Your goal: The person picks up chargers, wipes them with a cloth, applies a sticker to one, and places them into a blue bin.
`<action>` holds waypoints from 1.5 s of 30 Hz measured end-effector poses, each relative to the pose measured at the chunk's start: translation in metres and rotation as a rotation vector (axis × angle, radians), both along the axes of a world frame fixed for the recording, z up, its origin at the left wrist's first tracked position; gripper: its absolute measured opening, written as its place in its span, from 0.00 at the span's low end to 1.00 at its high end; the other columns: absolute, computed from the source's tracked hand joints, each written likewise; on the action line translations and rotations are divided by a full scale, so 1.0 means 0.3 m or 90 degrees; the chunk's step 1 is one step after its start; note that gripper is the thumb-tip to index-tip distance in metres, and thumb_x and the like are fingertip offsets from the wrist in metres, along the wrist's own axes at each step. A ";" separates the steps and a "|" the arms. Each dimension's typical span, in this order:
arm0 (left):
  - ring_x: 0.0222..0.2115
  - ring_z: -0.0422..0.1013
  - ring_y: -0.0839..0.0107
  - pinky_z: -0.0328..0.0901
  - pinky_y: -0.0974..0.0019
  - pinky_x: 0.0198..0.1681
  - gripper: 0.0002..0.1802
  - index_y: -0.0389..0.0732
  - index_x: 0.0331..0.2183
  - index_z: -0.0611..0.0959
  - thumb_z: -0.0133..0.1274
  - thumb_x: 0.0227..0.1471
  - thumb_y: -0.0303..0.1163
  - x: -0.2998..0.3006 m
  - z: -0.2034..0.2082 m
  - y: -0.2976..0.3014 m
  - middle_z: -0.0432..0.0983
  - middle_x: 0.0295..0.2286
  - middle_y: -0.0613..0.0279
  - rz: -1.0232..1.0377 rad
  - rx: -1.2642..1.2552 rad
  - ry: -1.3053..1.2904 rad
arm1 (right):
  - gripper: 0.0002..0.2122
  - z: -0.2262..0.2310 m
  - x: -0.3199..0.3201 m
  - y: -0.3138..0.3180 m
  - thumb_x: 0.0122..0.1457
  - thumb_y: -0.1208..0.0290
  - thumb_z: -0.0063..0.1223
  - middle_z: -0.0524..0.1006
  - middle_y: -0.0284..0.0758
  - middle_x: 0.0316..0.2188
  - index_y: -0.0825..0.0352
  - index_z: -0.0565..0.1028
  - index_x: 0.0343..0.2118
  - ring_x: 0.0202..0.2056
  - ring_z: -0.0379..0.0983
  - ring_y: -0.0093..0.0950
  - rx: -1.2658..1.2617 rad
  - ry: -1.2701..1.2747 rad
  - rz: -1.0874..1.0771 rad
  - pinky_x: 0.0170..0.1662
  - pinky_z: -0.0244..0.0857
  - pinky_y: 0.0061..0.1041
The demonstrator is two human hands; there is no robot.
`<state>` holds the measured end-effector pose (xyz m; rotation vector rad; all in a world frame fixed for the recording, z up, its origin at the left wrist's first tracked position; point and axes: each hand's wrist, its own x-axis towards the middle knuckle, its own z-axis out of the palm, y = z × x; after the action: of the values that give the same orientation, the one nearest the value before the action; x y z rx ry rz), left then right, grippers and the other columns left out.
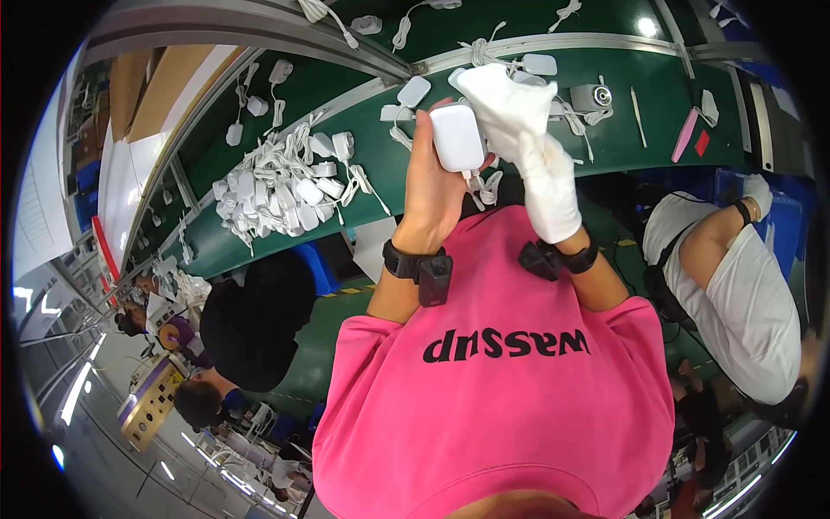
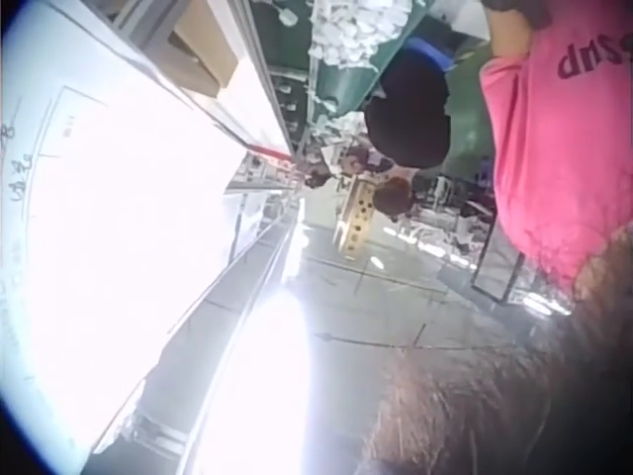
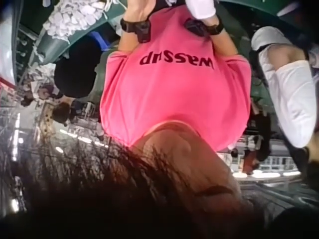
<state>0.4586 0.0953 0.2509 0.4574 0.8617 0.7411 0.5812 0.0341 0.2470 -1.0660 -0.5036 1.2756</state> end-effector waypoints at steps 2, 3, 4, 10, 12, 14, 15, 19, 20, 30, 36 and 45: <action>0.45 0.66 0.67 0.64 0.60 0.46 0.32 0.43 0.50 0.66 0.32 0.57 0.59 0.009 -0.001 -0.007 0.67 0.45 0.61 0.000 0.016 0.001 | 0.14 -0.003 0.002 0.033 0.60 0.70 0.43 0.71 0.41 0.46 0.72 0.70 0.46 0.50 0.66 0.34 0.241 -0.648 0.057 0.50 0.61 0.30; 0.45 0.66 0.67 0.64 0.60 0.46 0.32 0.43 0.50 0.66 0.32 0.57 0.59 0.007 0.006 -0.013 0.67 0.45 0.61 -0.002 0.016 0.000 | 0.13 -0.002 0.003 0.041 0.58 0.72 0.44 0.71 0.42 0.46 0.72 0.71 0.44 0.51 0.65 0.37 0.361 -0.972 0.085 0.50 0.61 0.31; 0.45 0.66 0.66 0.63 0.61 0.47 0.32 0.42 0.50 0.66 0.32 0.57 0.59 0.001 0.017 -0.024 0.67 0.45 0.60 0.002 0.013 -0.022 | 0.13 -0.004 -0.001 0.030 0.58 0.72 0.44 0.71 0.42 0.46 0.72 0.71 0.44 0.51 0.65 0.37 0.359 -0.973 0.083 0.50 0.61 0.31; 0.46 0.66 0.59 0.65 0.56 0.45 0.37 0.44 0.52 0.65 0.36 0.52 0.63 -0.045 -0.011 0.011 0.66 0.47 0.56 0.039 -0.043 -0.098 | 0.12 -0.027 0.066 -0.101 0.57 0.70 0.45 0.74 0.44 0.42 0.72 0.72 0.41 0.47 0.69 0.41 0.410 -0.482 0.137 0.50 0.61 0.34; 0.44 0.66 0.57 0.66 0.54 0.43 0.37 0.46 0.53 0.65 0.38 0.51 0.64 -0.066 -0.014 -0.002 0.65 0.48 0.56 0.021 -0.031 -0.160 | 0.14 0.014 0.099 -0.164 0.62 0.67 0.40 0.75 0.41 0.39 0.73 0.72 0.41 0.44 0.71 0.35 0.129 -0.370 0.020 0.49 0.62 0.31; 0.40 0.67 0.54 0.68 0.51 0.38 0.39 0.49 0.54 0.64 0.41 0.49 0.65 -0.075 -0.012 -0.021 0.63 0.49 0.54 -0.021 -0.011 -0.282 | 0.17 0.056 0.132 -0.155 0.64 0.64 0.36 0.74 0.38 0.40 0.74 0.69 0.44 0.43 0.70 0.27 -0.043 -0.142 -0.104 0.48 0.62 0.27; 0.40 0.67 0.54 0.68 0.51 0.38 0.39 0.49 0.54 0.64 0.41 0.49 0.65 -0.081 -0.014 -0.026 0.63 0.49 0.54 -0.025 -0.011 -0.280 | 0.17 0.049 0.140 -0.154 0.64 0.64 0.36 0.74 0.38 0.40 0.74 0.69 0.44 0.43 0.70 0.27 -0.042 -0.140 -0.107 0.48 0.62 0.27; 0.32 0.66 0.57 0.70 0.57 0.25 0.36 0.56 0.54 0.65 0.46 0.47 0.64 -0.115 -0.029 -0.027 0.60 0.51 0.53 -0.040 -0.191 -0.575 | 0.18 0.035 0.143 -0.125 0.65 0.64 0.36 0.72 0.37 0.43 0.75 0.66 0.48 0.44 0.69 0.24 0.024 0.033 -0.188 0.48 0.61 0.23; 0.30 0.64 0.59 0.69 0.62 0.22 0.34 0.57 0.53 0.67 0.46 0.47 0.62 -0.112 -0.040 -0.022 0.59 0.52 0.53 -0.066 -0.179 -0.672 | 0.18 0.049 0.131 -0.127 0.64 0.65 0.36 0.72 0.37 0.44 0.75 0.66 0.48 0.44 0.68 0.24 0.019 0.005 -0.146 0.48 0.60 0.23; 0.31 0.66 0.60 0.66 0.70 0.16 0.29 0.57 0.48 0.71 0.45 0.48 0.62 -0.108 -0.026 -0.013 0.60 0.53 0.54 -0.035 -0.154 -0.829 | 0.12 0.159 0.025 -0.048 0.60 0.70 0.45 0.75 0.36 0.37 0.70 0.72 0.42 0.38 0.72 0.25 0.180 -0.329 -0.137 0.43 0.65 0.24; 0.44 0.66 0.59 0.70 0.57 0.29 0.38 0.51 0.50 0.69 0.35 0.48 0.68 -0.062 0.008 -0.043 0.62 0.52 0.53 0.248 -0.137 -0.281 | 0.11 0.116 -0.076 0.007 0.52 0.78 0.49 0.74 0.44 0.36 0.70 0.73 0.39 0.39 0.71 0.46 0.304 -0.725 -0.109 0.42 0.67 0.36; 0.47 0.65 0.58 0.67 0.49 0.42 0.40 0.48 0.52 0.64 0.34 0.48 0.69 -0.181 -0.137 0.002 0.64 0.49 0.54 -0.121 0.010 -0.248 | 0.12 -0.188 0.235 -0.225 0.60 0.72 0.45 0.76 0.41 0.38 0.73 0.72 0.43 0.40 0.72 0.29 -0.120 -0.336 -0.163 0.44 0.64 0.23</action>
<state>0.4041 0.0958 0.2099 0.3859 0.4405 0.6342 0.6517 -0.0334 0.1905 -1.5852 -0.6244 0.8200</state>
